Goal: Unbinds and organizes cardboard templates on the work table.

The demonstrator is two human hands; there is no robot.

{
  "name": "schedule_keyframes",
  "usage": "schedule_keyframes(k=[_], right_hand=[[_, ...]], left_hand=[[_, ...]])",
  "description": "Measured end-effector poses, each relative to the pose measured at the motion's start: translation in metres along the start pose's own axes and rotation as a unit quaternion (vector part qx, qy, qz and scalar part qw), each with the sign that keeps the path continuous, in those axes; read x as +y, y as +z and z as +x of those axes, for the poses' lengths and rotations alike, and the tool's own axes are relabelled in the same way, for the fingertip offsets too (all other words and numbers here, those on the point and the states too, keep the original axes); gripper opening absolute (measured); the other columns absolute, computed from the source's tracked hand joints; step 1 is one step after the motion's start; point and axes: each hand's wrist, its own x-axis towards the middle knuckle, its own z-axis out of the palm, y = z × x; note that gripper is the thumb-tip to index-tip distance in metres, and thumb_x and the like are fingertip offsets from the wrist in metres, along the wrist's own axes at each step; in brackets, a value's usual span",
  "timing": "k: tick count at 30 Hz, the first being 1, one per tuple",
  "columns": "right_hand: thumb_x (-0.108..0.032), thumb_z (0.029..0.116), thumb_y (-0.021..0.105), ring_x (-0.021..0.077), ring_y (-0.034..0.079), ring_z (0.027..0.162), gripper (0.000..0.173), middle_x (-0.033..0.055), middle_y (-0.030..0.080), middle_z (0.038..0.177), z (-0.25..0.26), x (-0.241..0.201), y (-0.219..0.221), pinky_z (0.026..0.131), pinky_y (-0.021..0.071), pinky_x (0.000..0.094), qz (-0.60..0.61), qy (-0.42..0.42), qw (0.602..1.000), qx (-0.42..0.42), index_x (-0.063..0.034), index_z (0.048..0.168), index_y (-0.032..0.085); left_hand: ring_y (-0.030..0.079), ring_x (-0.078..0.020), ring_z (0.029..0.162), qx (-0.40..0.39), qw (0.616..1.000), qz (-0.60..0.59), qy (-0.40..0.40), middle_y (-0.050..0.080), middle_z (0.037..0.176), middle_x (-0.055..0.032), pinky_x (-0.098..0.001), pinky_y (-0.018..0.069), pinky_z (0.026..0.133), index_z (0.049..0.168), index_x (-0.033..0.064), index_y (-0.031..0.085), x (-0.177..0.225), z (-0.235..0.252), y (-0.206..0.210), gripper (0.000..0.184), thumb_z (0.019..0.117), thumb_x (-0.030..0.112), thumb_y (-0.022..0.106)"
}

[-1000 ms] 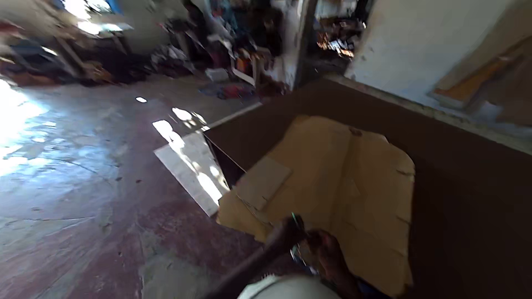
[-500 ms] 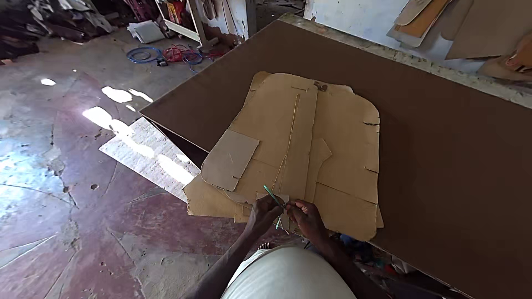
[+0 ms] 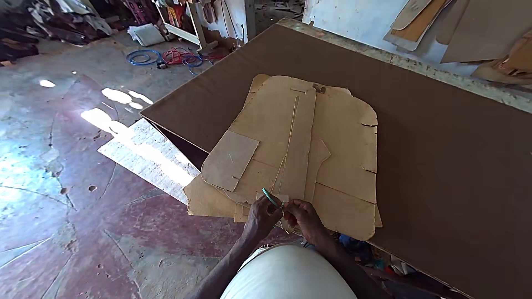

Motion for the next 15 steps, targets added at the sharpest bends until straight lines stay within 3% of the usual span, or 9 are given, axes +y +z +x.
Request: schedule_keyframes(k=[2, 7, 15], right_hand=[[-0.015, 0.1035, 0.059, 0.0129, 0.06, 0.06, 0.02, 0.0088, 0.065, 0.074, -0.001, -0.001, -0.001, 0.057, 0.0514, 0.0256, 0.059, 0.041, 0.997, 0.004, 0.0005, 0.094, 0.067], [-0.01, 0.1018, 0.06, 0.0128, 0.06, 0.061, 0.016, 0.0091, 0.065, 0.074, -0.006, 0.0, 0.0, 0.058, 0.0519, 0.0255, 0.044, 0.007, 0.999, 0.005, 0.0019, 0.094, 0.068], [-0.016, 0.1024, 0.06, 0.0148, 0.058, 0.059, 0.019, 0.0065, 0.064, 0.072, -0.016, -0.003, 0.004, 0.054, 0.0485, 0.0285, -0.114, -0.108, 0.987, 0.018, -0.0031, 0.092, 0.069]], left_hand=[[0.067, -0.0114, 0.082, -0.009, 1.0, -0.02, 0.016, 0.07, 0.098, 0.0026, -0.0321, 0.06, 0.075, 0.103, 0.0152, 0.072, -0.001, -0.003, 0.0, 0.013, 0.0905, 0.015, 0.068], [0.067, -0.0146, 0.073, -0.011, 0.992, -0.122, -0.03, 0.071, 0.086, -0.0038, -0.0305, 0.0574, 0.068, 0.105, 0.0092, 0.072, 0.002, -0.008, 0.002, 0.015, 0.0911, 0.008, 0.067], [0.063, -0.0127, 0.066, -0.027, 0.997, -0.064, -0.026, 0.069, 0.079, -0.0003, -0.0299, 0.0545, 0.06, 0.1, 0.0115, 0.072, 0.016, -0.005, -0.003, 0.012, 0.0898, 0.009, 0.067]])
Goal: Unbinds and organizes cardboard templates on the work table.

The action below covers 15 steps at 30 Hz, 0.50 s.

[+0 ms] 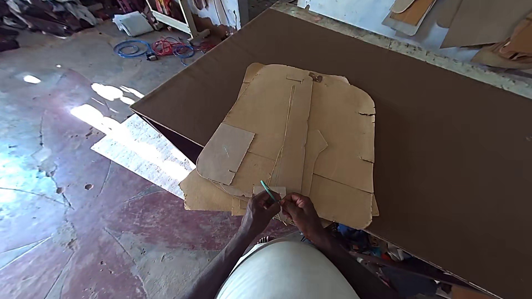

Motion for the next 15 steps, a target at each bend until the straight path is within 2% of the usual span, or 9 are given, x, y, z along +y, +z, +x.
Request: schedule_keyframes(k=[5, 8, 11, 15], right_hand=[[-0.017, 0.1026, 0.061, 0.0145, 0.061, 0.063, 0.017, 0.0061, 0.067, 0.076, 0.0, 0.005, 0.0, 0.058, 0.0523, 0.029, -0.006, -0.042, 0.999, 0.021, -0.0044, 0.096, 0.071], [-0.017, 0.1029, 0.061, 0.0144, 0.065, 0.066, 0.016, 0.0051, 0.07, 0.079, 0.0, 0.005, -0.004, 0.061, 0.0564, 0.0296, -0.038, -0.06, 0.997, 0.025, -0.0049, 0.098, 0.071], [-0.025, 0.1039, 0.061, 0.015, 0.063, 0.064, 0.024, 0.0044, 0.069, 0.077, 0.006, 0.003, -0.008, 0.059, 0.0539, 0.0316, -0.062, -0.027, 0.998, 0.011, -0.0059, 0.096, 0.071], [-0.023, 0.103, 0.062, 0.016, 0.065, 0.068, 0.022, 0.0066, 0.07, 0.08, 0.01, 0.001, -0.012, 0.065, 0.055, 0.0322, -0.044, 0.039, 0.998, -0.019, -0.0035, 0.098, 0.071]], left_hand=[[0.065, -0.0127, 0.068, -0.015, 1.0, 0.015, -0.001, 0.07, 0.083, 0.0001, -0.0299, 0.057, 0.063, 0.101, 0.0121, 0.073, 0.007, 0.006, -0.004, 0.011, 0.0913, 0.008, 0.068], [0.066, -0.0111, 0.072, -0.027, 0.998, 0.065, 0.006, 0.071, 0.088, 0.0018, -0.0298, 0.0581, 0.065, 0.1, 0.0129, 0.074, 0.012, 0.01, -0.006, 0.011, 0.0907, 0.008, 0.069], [0.065, -0.0086, 0.074, -0.021, 0.99, 0.131, 0.045, 0.069, 0.092, 0.0026, -0.0287, 0.0581, 0.066, 0.098, 0.0134, 0.073, 0.01, 0.01, -0.003, 0.009, 0.0892, 0.011, 0.072], [0.065, -0.0056, 0.076, -0.024, 0.985, 0.153, 0.072, 0.07, 0.093, 0.004, -0.0263, 0.0586, 0.07, 0.099, 0.0137, 0.073, 0.003, 0.007, -0.002, 0.009, 0.0903, 0.012, 0.071]])
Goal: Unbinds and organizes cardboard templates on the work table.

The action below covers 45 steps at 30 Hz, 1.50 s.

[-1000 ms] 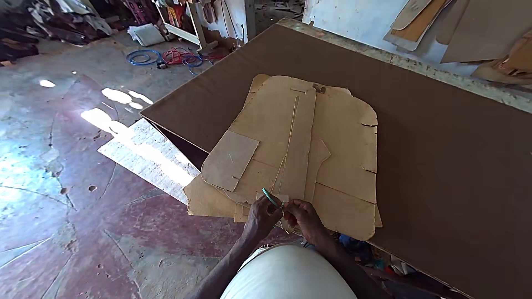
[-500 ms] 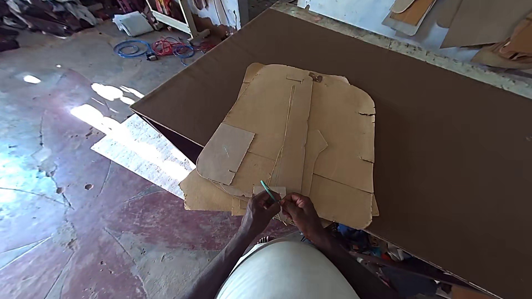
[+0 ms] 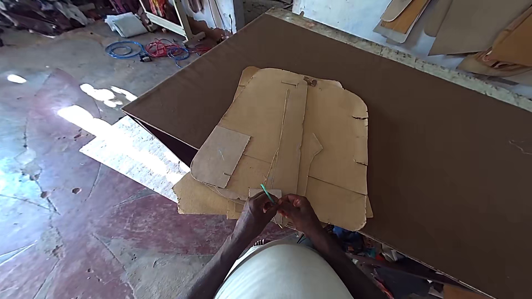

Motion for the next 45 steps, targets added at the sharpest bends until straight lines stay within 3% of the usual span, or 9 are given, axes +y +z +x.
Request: schedule_keyframes(k=[7, 12, 17, 20, 24, 28, 35, 41, 45], right_hand=[[-0.033, 0.103, 0.061, 0.0229, 0.06, 0.064, 0.028, 0.008, 0.063, 0.074, 0.004, -0.006, 0.001, 0.06, 0.0508, 0.0462, -0.185, 0.037, 0.982, 0.0, -0.0082, 0.099, 0.071], [-0.022, 0.1038, 0.055, 0.0169, 0.059, 0.061, 0.023, 0.0082, 0.065, 0.075, -0.001, -0.007, 0.004, 0.057, 0.0497, 0.0327, -0.005, 0.066, 0.998, -0.014, -0.0045, 0.097, 0.068], [-0.018, 0.1042, 0.056, 0.0135, 0.062, 0.06, 0.022, 0.0087, 0.068, 0.076, 0.004, -0.009, 0.006, 0.056, 0.0532, 0.0272, 0.148, 0.148, 0.978, -0.003, -0.001, 0.095, 0.067], [-0.018, 0.1041, 0.056, 0.015, 0.06, 0.06, 0.023, 0.009, 0.066, 0.075, 0.001, -0.007, 0.006, 0.057, 0.0519, 0.0287, 0.096, 0.1, 0.99, 0.014, -0.0005, 0.093, 0.067], [-0.03, 0.1013, 0.061, 0.0226, 0.058, 0.058, 0.029, 0.01, 0.062, 0.07, -0.006, -0.018, 0.003, 0.053, 0.0482, 0.0402, -0.079, 0.054, 0.995, 0.019, -0.0046, 0.088, 0.066], [-0.036, 0.1007, 0.062, 0.0225, 0.054, 0.054, 0.032, 0.0095, 0.059, 0.066, -0.005, -0.018, 0.002, 0.049, 0.0448, 0.0395, -0.104, 0.055, 0.993, 0.018, -0.0071, 0.088, 0.066], [-0.032, 0.1059, 0.053, 0.013, 0.059, 0.059, 0.032, 0.0064, 0.067, 0.074, -0.002, -0.01, -0.001, 0.055, 0.0497, 0.0273, 0.058, 0.075, 0.995, -0.031, -0.007, 0.092, 0.068], [-0.023, 0.1055, 0.052, 0.0115, 0.06, 0.059, 0.028, 0.0062, 0.066, 0.073, 0.001, -0.03, 0.007, 0.056, 0.0506, 0.0251, 0.073, 0.096, 0.992, -0.029, -0.0046, 0.088, 0.065], [-0.021, 0.1046, 0.052, 0.0175, 0.062, 0.063, 0.028, 0.0092, 0.067, 0.076, 0.003, -0.026, 0.008, 0.06, 0.0526, 0.0324, 0.018, 0.068, 0.998, -0.004, -0.0019, 0.09, 0.066]], left_hand=[[0.065, -0.0065, 0.073, 0.03, 0.999, 0.018, -0.013, 0.07, 0.091, 0.0028, -0.0278, 0.0591, 0.067, 0.094, 0.013, 0.073, 0.001, -0.008, 0.013, 0.007, 0.0881, 0.012, 0.07], [0.069, -0.0074, 0.075, 0.108, 0.992, -0.07, -0.009, 0.072, 0.093, 0.0027, -0.0271, 0.0617, 0.069, 0.096, 0.012, 0.074, -0.004, -0.013, 0.022, 0.012, 0.0849, 0.007, 0.075], [0.069, -0.0143, 0.07, 0.104, 0.964, -0.219, -0.106, 0.075, 0.087, -0.0042, -0.0302, 0.0599, 0.067, 0.105, 0.0074, 0.075, -0.003, -0.017, 0.022, 0.015, 0.0915, 0.002, 0.073], [0.071, -0.0111, 0.08, 0.037, 0.987, -0.144, -0.066, 0.074, 0.097, -0.0008, -0.0298, 0.0623, 0.076, 0.11, 0.0092, 0.074, -0.004, -0.01, 0.01, 0.017, 0.0935, 0.006, 0.071], [0.066, -0.013, 0.09, -0.016, 0.993, 0.105, 0.055, 0.069, 0.1, -0.0001, -0.0353, 0.0591, 0.078, 0.096, 0.0136, 0.074, 0.005, 0.004, -0.004, 0.01, 0.0895, 0.017, 0.068], [0.064, -0.0145, 0.077, -0.032, 0.986, 0.145, 0.074, 0.065, 0.087, -0.0015, -0.0356, 0.057, 0.069, 0.09, 0.0104, 0.072, 0.009, 0.012, -0.006, 0.008, 0.0875, 0.018, 0.069], [0.061, -0.0075, 0.066, 0.096, 0.994, -0.045, -0.011, 0.067, 0.087, 0.003, -0.0261, 0.0538, 0.058, 0.092, 0.0148, 0.072, 0.001, 0.001, 0.016, 0.003, 0.0891, 0.015, 0.072], [0.065, -0.0169, 0.077, 0.131, 0.912, -0.374, -0.103, 0.069, 0.089, -0.0087, -0.0317, 0.0562, 0.073, 0.107, 0.008, 0.071, -0.01, -0.013, 0.03, 0.015, 0.0957, 0.014, 0.062], [0.068, -0.0155, 0.079, 0.066, 0.96, -0.261, -0.072, 0.072, 0.095, -0.0061, -0.0314, 0.0587, 0.074, 0.118, 0.0085, 0.069, -0.013, -0.007, 0.014, 0.022, 0.0957, 0.007, 0.065]])
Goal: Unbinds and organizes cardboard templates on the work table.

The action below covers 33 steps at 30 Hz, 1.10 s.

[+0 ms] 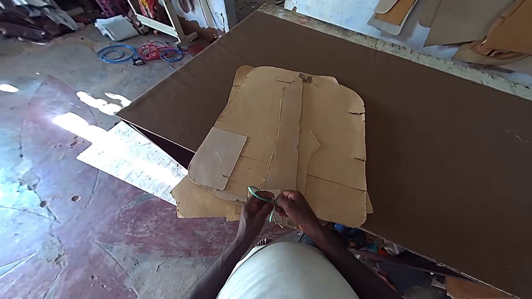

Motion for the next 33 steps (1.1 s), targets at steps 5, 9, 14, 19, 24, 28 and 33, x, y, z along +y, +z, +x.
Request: schedule_keyframes(k=[5, 9, 14, 19, 24, 28, 33], right_hand=[[-0.036, 0.1025, 0.058, 0.0232, 0.058, 0.057, 0.035, 0.0089, 0.061, 0.068, -0.004, 0.002, -0.002, 0.052, 0.0478, 0.0424, -0.138, -0.028, 0.99, 0.015, -0.0065, 0.086, 0.067], [-0.031, 0.1025, 0.057, 0.0214, 0.059, 0.059, 0.029, 0.008, 0.061, 0.069, -0.001, 0.001, -0.005, 0.054, 0.0486, 0.0403, -0.136, -0.034, 0.99, -0.003, -0.0067, 0.089, 0.067], [-0.024, 0.1036, 0.057, 0.0145, 0.059, 0.06, 0.024, 0.007, 0.066, 0.074, -0.002, 0.007, -0.006, 0.057, 0.0497, 0.0284, -0.011, -0.013, 0.999, -0.028, -0.0047, 0.093, 0.067], [-0.025, 0.1052, 0.05, 0.0127, 0.059, 0.058, 0.029, 0.0066, 0.066, 0.072, -0.001, 0.0, -0.005, 0.055, 0.049, 0.0268, 0.023, 0.012, 0.999, -0.03, -0.0048, 0.091, 0.066], [-0.02, 0.1048, 0.053, 0.0108, 0.059, 0.058, 0.022, 0.0054, 0.064, 0.073, -0.002, -0.001, -0.001, 0.056, 0.0512, 0.0253, 0.073, 0.056, 0.995, -0.028, -0.0045, 0.095, 0.065], [-0.019, 0.106, 0.054, 0.012, 0.06, 0.062, 0.022, 0.0068, 0.066, 0.078, 0.001, 0.014, -0.002, 0.059, 0.0531, 0.0264, 0.108, 0.015, 0.993, -0.032, -0.0024, 0.101, 0.067], [-0.016, 0.105, 0.054, 0.0136, 0.06, 0.065, 0.019, 0.0071, 0.064, 0.078, -0.003, 0.01, -0.005, 0.062, 0.0527, 0.0272, 0.096, -0.034, 0.994, -0.034, -0.0028, 0.098, 0.066]], left_hand=[[0.066, -0.0097, 0.092, -0.148, 0.903, 0.353, 0.195, 0.069, 0.098, 0.0015, -0.0312, 0.059, 0.08, 0.099, 0.0144, 0.076, 0.025, 0.02, -0.024, 0.013, 0.0929, 0.02, 0.066], [0.065, -0.0103, 0.081, -0.159, 0.887, 0.385, 0.2, 0.066, 0.089, 0.0015, -0.032, 0.0579, 0.073, 0.09, 0.0129, 0.073, 0.034, 0.027, -0.021, 0.008, 0.0882, 0.019, 0.067], [0.06, -0.0041, 0.068, -0.098, 0.94, 0.287, 0.158, 0.067, 0.086, 0.0047, -0.0236, 0.0547, 0.06, 0.089, 0.0139, 0.073, 0.022, 0.017, -0.012, 0.005, 0.0884, 0.013, 0.068], [0.063, -0.0106, 0.065, 0.016, 0.992, 0.109, 0.056, 0.07, 0.085, 0.0005, -0.0273, 0.0548, 0.058, 0.095, 0.013, 0.074, 0.008, 0.004, 0.005, 0.007, 0.0927, 0.011, 0.068], [0.065, -0.0148, 0.079, 0.056, 0.948, -0.277, -0.147, 0.069, 0.092, -0.0095, -0.03, 0.0565, 0.076, 0.105, 0.0074, 0.069, -0.002, -0.008, 0.014, 0.013, 0.0998, 0.008, 0.057], [0.067, -0.0185, 0.08, 0.01, 0.984, -0.151, -0.097, 0.071, 0.095, -0.0123, -0.0319, 0.0569, 0.075, 0.113, 0.0048, 0.069, 0.002, -0.007, 0.002, 0.016, 0.0982, 0.007, 0.061], [0.068, -0.0153, 0.071, -0.062, 0.995, 0.063, -0.044, 0.073, 0.089, -0.0041, -0.0304, 0.059, 0.067, 0.113, 0.0093, 0.073, 0.028, 0.006, -0.018, 0.017, 0.0971, 0.01, 0.069]])
